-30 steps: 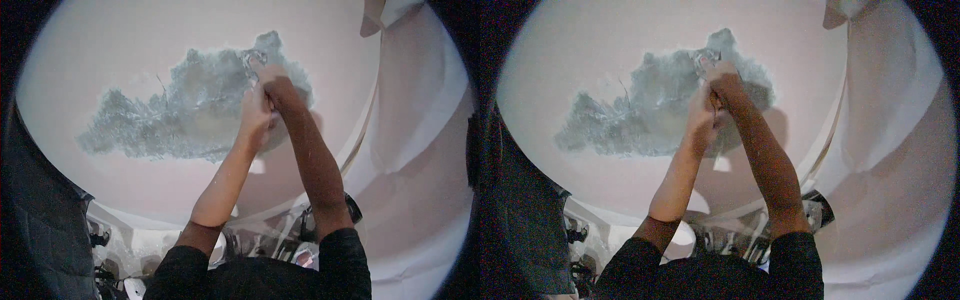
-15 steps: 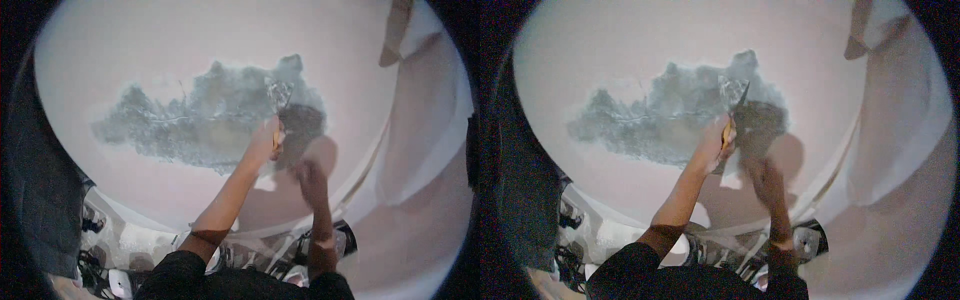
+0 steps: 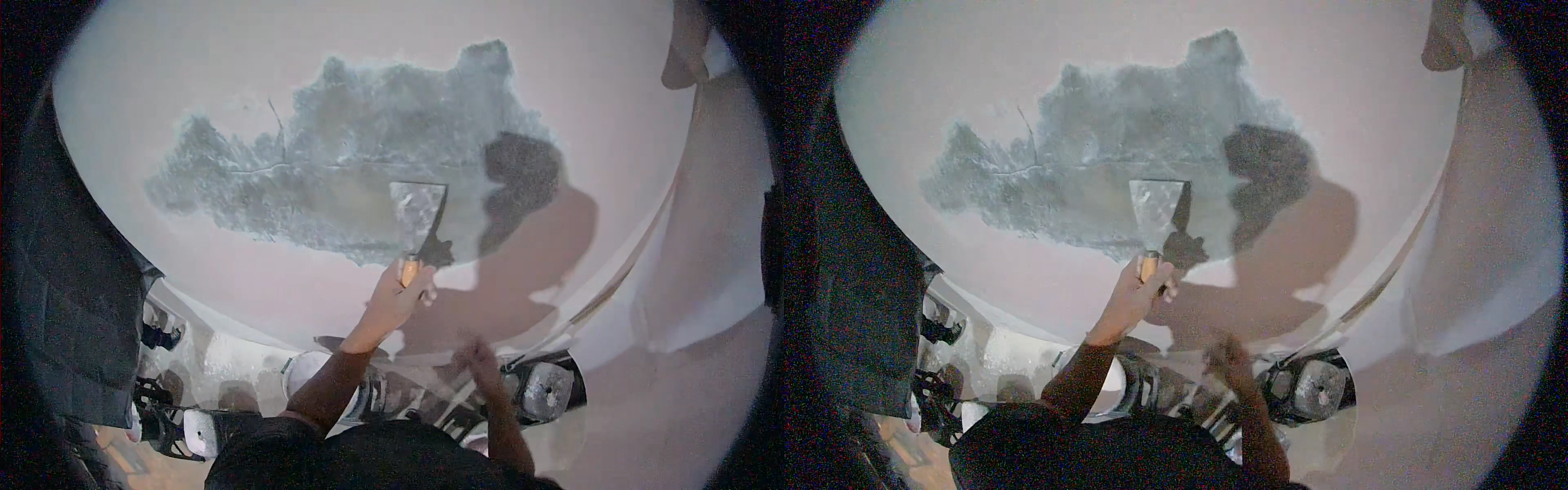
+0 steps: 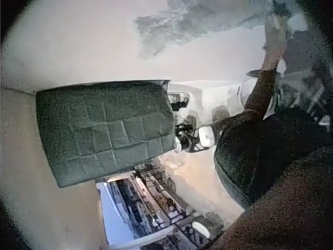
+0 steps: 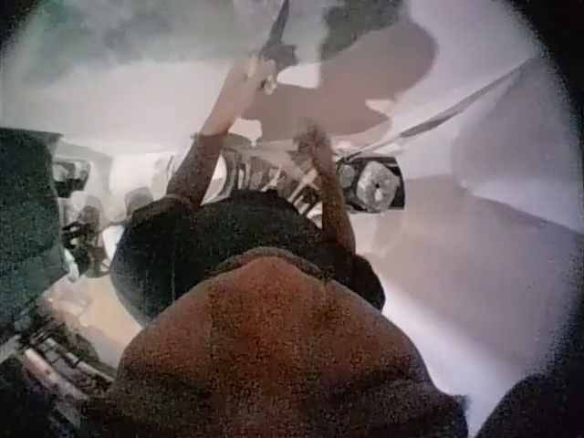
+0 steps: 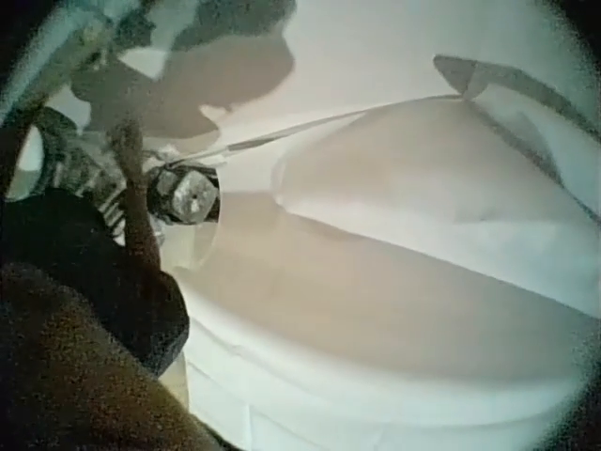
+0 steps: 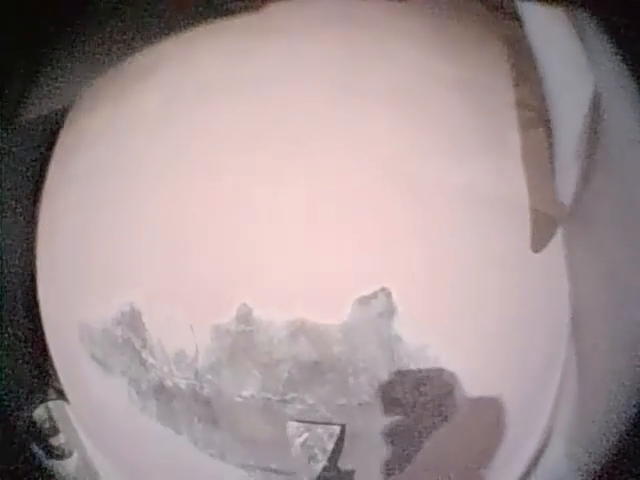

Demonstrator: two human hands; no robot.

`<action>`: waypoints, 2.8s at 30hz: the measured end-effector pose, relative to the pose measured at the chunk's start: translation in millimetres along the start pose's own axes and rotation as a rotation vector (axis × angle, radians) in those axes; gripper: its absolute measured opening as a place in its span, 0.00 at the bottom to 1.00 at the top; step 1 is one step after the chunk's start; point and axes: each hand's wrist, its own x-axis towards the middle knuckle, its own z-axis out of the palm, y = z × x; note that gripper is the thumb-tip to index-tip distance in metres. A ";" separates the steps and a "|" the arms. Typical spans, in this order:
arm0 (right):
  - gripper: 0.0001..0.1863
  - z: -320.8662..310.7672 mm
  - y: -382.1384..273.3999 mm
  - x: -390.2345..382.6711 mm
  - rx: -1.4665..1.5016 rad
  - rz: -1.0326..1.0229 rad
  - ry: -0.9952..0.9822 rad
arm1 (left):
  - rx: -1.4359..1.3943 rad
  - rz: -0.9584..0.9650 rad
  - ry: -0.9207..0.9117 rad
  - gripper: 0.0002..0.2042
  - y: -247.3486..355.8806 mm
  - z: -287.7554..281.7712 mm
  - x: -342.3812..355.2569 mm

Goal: Patching and smoothing a damaged section of a wall using a putty knife and filler.

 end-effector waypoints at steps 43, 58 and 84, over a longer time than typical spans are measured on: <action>0.48 70.2 -238.7 -21.7 0.348 -0.663 -0.647 | -0.019 0.157 0.023 0.18 109.3 36.2 -52.4; 0.42 77.7 -238.9 -10.0 0.280 -0.840 -0.597 | 0.003 0.369 0.220 0.13 86.5 34.8 -51.1; 0.49 80.1 -211.8 -7.0 0.701 -0.804 -0.671 | -0.102 0.184 0.142 0.17 104.6 35.7 -56.6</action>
